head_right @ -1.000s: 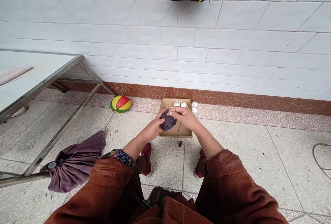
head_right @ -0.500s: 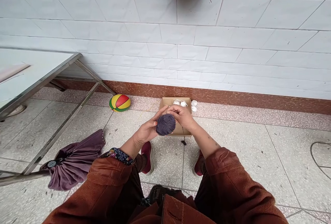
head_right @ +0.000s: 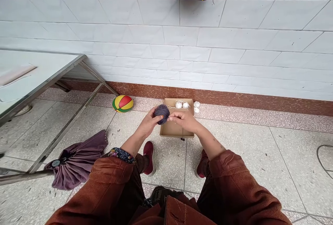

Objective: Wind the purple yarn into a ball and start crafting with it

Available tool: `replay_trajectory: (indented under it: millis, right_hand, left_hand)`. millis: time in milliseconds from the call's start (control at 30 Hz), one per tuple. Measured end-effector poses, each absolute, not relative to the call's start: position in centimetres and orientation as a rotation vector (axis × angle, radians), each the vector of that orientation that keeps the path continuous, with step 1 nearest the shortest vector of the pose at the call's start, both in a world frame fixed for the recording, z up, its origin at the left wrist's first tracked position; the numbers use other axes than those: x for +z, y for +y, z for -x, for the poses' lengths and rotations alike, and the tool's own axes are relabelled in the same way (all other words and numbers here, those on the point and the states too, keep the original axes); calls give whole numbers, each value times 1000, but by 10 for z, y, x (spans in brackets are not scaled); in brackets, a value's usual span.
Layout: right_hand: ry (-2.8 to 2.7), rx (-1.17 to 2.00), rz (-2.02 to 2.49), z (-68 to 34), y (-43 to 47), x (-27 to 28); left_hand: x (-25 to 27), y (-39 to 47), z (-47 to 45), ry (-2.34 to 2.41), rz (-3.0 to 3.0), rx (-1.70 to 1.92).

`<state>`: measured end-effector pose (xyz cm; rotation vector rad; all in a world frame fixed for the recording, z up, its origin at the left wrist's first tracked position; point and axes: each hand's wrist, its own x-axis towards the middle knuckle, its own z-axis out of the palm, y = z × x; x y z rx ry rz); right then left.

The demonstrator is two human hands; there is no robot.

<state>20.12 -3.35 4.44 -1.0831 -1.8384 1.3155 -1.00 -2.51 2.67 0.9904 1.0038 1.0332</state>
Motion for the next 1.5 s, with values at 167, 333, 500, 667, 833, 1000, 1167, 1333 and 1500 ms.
replay_trajectory:
  millis: [167, 333, 500, 667, 833, 1000, 1167, 1333, 1500]
  right_hand:
    - [-1829, 1310, 967, -205, -33, 53]
    - [-1780, 1094, 1056, -211, -23, 44]
    - [-1812, 1108, 1182, -211, -19, 32]
    - [-1872, 1005, 1308, -206, -24, 29]
    - [-1989, 969, 1210, -202, -30, 33]
    - [-2016, 1150, 1072, -200, -38, 42]
    - [-1828, 1275, 1018, -203, -35, 49]
    - [-1738, 1155, 1066, -208, -24, 42]
    - [-1749, 1127, 1217, -208, -20, 31]
  left_hand:
    - [21, -31, 5, 1167, -1349, 858]
    - [35, -42, 2, 764, -1452, 672]
    - [42, -41, 8, 482, -1159, 729]
    - [32, -36, 13, 586, -912, 854]
    - [26, -29, 12, 732, -825, 990]
    - [18, -22, 11, 996, -928, 993]
    - [13, -25, 10, 1175, -1400, 845]
    - [27, -37, 6, 708, -1386, 617]
    - [36, -38, 6, 460, -1216, 715]
